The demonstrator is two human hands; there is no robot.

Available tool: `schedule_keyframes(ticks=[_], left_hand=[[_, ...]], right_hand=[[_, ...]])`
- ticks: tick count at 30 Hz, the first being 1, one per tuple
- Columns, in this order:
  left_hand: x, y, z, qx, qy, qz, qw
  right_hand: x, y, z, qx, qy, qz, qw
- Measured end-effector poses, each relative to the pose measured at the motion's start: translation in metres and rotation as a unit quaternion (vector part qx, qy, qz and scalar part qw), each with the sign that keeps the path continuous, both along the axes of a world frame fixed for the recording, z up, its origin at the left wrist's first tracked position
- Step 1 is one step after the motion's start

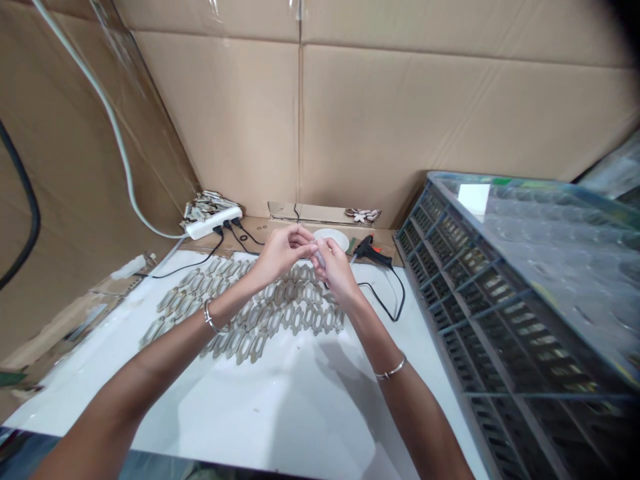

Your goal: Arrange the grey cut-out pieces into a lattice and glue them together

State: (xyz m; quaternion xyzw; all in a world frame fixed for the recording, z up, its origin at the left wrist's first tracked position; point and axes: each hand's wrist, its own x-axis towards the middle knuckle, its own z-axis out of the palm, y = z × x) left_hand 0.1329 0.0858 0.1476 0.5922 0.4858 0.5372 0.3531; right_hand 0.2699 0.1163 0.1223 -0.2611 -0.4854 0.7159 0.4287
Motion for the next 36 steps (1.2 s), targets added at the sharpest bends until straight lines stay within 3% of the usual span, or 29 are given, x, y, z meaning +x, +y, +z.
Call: schedule_keyframes(ticks=[8, 18, 23, 27, 30, 36], left_hand=[[-0.005, 0.002, -0.002, -0.017, -0.026, 0.022, 0.999], [-0.013, -0.001, -0.003, -0.081, -0.070, 0.016, 0.994], [-0.013, -0.001, -0.003, -0.071, -0.073, 0.033, 0.994], [-0.020, -0.005, -0.003, -0.063, -0.057, 0.047, 0.995], [-0.025, -0.016, -0.014, -0.118, -0.016, -0.002, 0.993], [-0.031, -0.043, -0.056, -0.186, 0.082, -0.084, 0.976]], right_hand=[[0.000, 0.000, 0.000, 0.012, -0.009, -0.017, 1.000], [-0.001, 0.000, -0.003, 0.096, -0.052, -0.066, 0.992], [0.001, -0.001, 0.000, 0.072, -0.048, -0.031, 0.996], [0.007, 0.004, 0.005, 0.058, -0.042, -0.040, 0.997], [0.014, 0.009, 0.011, 0.059, -0.022, -0.048, 0.997], [0.028, 0.007, 0.028, 0.060, -0.005, -0.028, 0.998]])
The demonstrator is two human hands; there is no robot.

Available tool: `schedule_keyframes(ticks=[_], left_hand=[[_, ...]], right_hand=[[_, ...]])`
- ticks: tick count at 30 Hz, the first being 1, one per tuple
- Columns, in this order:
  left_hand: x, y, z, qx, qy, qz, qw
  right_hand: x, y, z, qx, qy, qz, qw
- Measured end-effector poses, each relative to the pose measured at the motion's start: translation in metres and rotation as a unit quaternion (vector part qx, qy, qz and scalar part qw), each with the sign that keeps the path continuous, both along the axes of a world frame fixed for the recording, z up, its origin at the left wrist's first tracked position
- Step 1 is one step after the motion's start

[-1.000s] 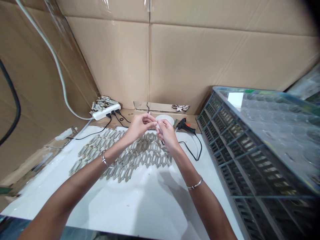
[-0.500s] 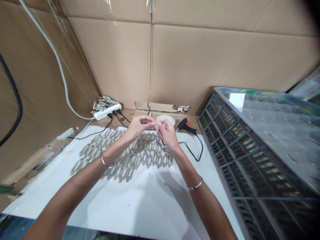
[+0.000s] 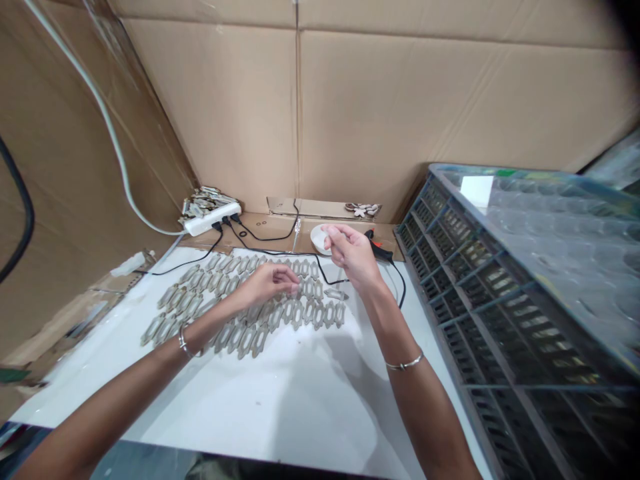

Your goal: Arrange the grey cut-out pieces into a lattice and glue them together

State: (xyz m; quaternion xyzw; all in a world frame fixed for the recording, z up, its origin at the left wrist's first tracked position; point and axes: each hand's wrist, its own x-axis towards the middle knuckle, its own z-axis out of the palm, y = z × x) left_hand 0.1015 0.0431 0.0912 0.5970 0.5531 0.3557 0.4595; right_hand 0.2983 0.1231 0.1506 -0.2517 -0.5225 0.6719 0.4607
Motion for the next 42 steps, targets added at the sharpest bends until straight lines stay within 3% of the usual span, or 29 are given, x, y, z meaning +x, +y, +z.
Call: schedule_keyframes(ticks=[5, 11, 16, 23, 35, 39, 42], left_hand=[[-0.010, -0.010, -0.024, 0.000, 0.086, -0.029, 0.996], [-0.010, -0.014, -0.037, -0.016, 0.085, -0.030, 0.996], [-0.006, -0.017, -0.037, -0.006, 0.103, -0.031, 0.994], [-0.005, -0.023, -0.029, 0.069, 0.188, -0.021, 0.980], [-0.005, -0.030, -0.043, 0.100, 0.243, 0.024, 0.965], [-0.002, -0.027, -0.034, 0.121, 0.244, 0.043, 0.961], [0.003, -0.018, -0.009, 0.142, 0.182, 0.056, 0.971]], right_hand=[[0.002, -0.002, 0.003, -0.008, 0.003, 0.007, 1.000], [-0.001, 0.002, -0.003, -0.010, 0.007, 0.005, 1.000], [-0.002, 0.002, -0.004, -0.015, 0.008, 0.010, 1.000], [-0.002, 0.002, -0.004, -0.021, 0.005, 0.009, 1.000], [-0.004, 0.003, -0.007, -0.030, 0.006, 0.003, 1.000], [-0.005, 0.003, -0.011, -0.028, -0.004, 0.009, 1.000], [-0.008, 0.002, -0.014, -0.024, -0.014, 0.031, 0.999]])
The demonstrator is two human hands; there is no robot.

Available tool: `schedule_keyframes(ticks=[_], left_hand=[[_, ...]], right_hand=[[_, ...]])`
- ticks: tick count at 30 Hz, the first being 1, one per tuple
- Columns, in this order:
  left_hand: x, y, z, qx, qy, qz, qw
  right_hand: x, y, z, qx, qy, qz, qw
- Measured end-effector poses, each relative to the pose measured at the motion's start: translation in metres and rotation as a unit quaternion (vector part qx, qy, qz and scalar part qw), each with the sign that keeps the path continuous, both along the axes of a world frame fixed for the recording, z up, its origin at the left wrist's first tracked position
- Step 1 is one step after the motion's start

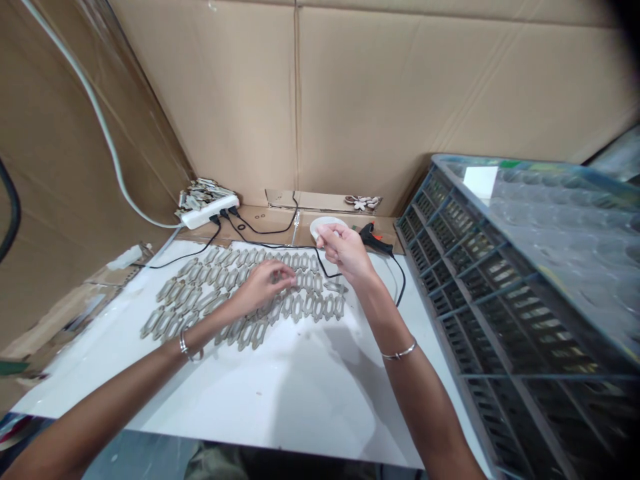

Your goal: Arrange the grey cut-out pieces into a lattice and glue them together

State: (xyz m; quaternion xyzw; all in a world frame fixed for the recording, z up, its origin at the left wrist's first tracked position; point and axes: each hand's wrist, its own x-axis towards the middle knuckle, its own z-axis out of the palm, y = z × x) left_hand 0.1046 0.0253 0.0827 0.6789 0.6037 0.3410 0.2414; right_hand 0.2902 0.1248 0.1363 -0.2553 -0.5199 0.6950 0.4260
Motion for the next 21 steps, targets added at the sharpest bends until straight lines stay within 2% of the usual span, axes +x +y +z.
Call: schedule_keyframes(ticks=[5, 8, 12, 16, 18, 21], left_hand=[[0.013, 0.021, 0.051, 0.027, -0.207, 0.013, 0.978], [0.019, 0.030, 0.063, 0.028, -0.277, 0.005, 0.961], [0.018, 0.032, 0.060, 0.019, -0.314, 0.030, 0.949], [0.008, 0.030, 0.056, 0.053, -0.272, 0.072, 0.958], [0.002, 0.029, 0.052, 0.033, -0.230, 0.053, 0.971], [-0.002, 0.026, 0.038, -0.045, -0.157, -0.033, 0.986]], right_hand=[[-0.004, -0.005, -0.003, 0.038, -0.076, 0.023, 0.996], [-0.005, -0.007, -0.003, 0.066, -0.121, 0.025, 0.990], [-0.007, -0.009, -0.003, 0.080, -0.126, 0.017, 0.989], [-0.009, -0.010, -0.003, 0.067, -0.089, 0.005, 0.994], [-0.009, -0.008, -0.004, 0.056, -0.075, -0.004, 0.996], [-0.008, -0.005, -0.006, 0.054, -0.066, -0.015, 0.996]])
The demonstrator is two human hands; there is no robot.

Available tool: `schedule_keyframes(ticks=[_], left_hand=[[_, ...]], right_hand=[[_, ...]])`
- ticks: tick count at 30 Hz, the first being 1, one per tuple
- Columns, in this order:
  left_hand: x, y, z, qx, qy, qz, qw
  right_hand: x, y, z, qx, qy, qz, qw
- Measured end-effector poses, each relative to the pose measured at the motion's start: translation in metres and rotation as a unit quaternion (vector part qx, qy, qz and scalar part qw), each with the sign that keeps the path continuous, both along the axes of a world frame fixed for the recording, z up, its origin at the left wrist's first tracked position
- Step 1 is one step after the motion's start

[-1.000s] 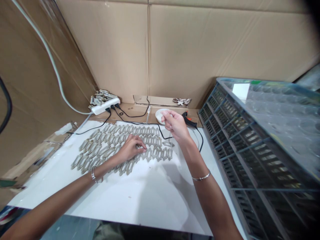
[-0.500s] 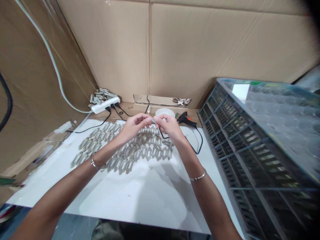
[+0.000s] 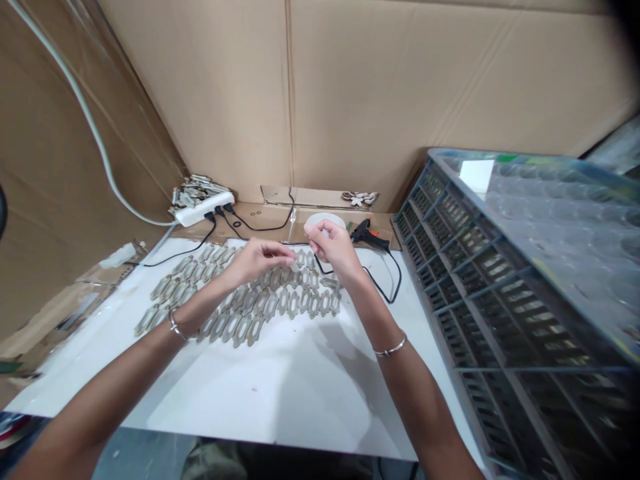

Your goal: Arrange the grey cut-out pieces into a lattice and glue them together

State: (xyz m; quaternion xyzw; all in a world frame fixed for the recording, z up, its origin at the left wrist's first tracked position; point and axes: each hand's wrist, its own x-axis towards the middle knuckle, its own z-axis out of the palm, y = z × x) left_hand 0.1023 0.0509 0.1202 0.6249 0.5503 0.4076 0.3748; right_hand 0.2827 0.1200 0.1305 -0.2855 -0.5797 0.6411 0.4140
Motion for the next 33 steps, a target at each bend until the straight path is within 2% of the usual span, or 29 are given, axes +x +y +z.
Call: schedule_keyframes(ticks=[3, 7, 16, 22, 29, 31, 33], left_hand=[[0.001, -0.006, -0.020, -0.047, 0.054, -0.077, 0.995], [0.003, -0.013, -0.041, -0.081, 0.085, -0.117, 0.986], [0.005, -0.019, -0.060, -0.076, 0.120, -0.147, 0.979], [0.006, -0.021, -0.061, -0.014, 0.193, -0.141, 0.971], [0.008, -0.024, -0.062, 0.032, 0.227, -0.146, 0.962], [0.009, -0.022, -0.059, 0.043, 0.221, -0.129, 0.966], [0.010, -0.018, -0.050, 0.047, 0.181, -0.085, 0.979]], right_hand=[[0.001, 0.002, -0.001, 0.003, -0.001, -0.006, 1.000], [0.002, 0.003, -0.002, 0.005, -0.004, -0.006, 1.000], [0.003, 0.007, -0.004, 0.014, -0.004, -0.013, 1.000], [0.004, 0.008, -0.004, 0.014, 0.001, -0.014, 1.000], [0.004, 0.008, -0.004, 0.015, -0.005, -0.015, 1.000], [0.005, 0.007, -0.003, 0.024, -0.016, -0.010, 1.000], [0.006, 0.006, -0.002, 0.038, -0.031, 0.009, 0.999]])
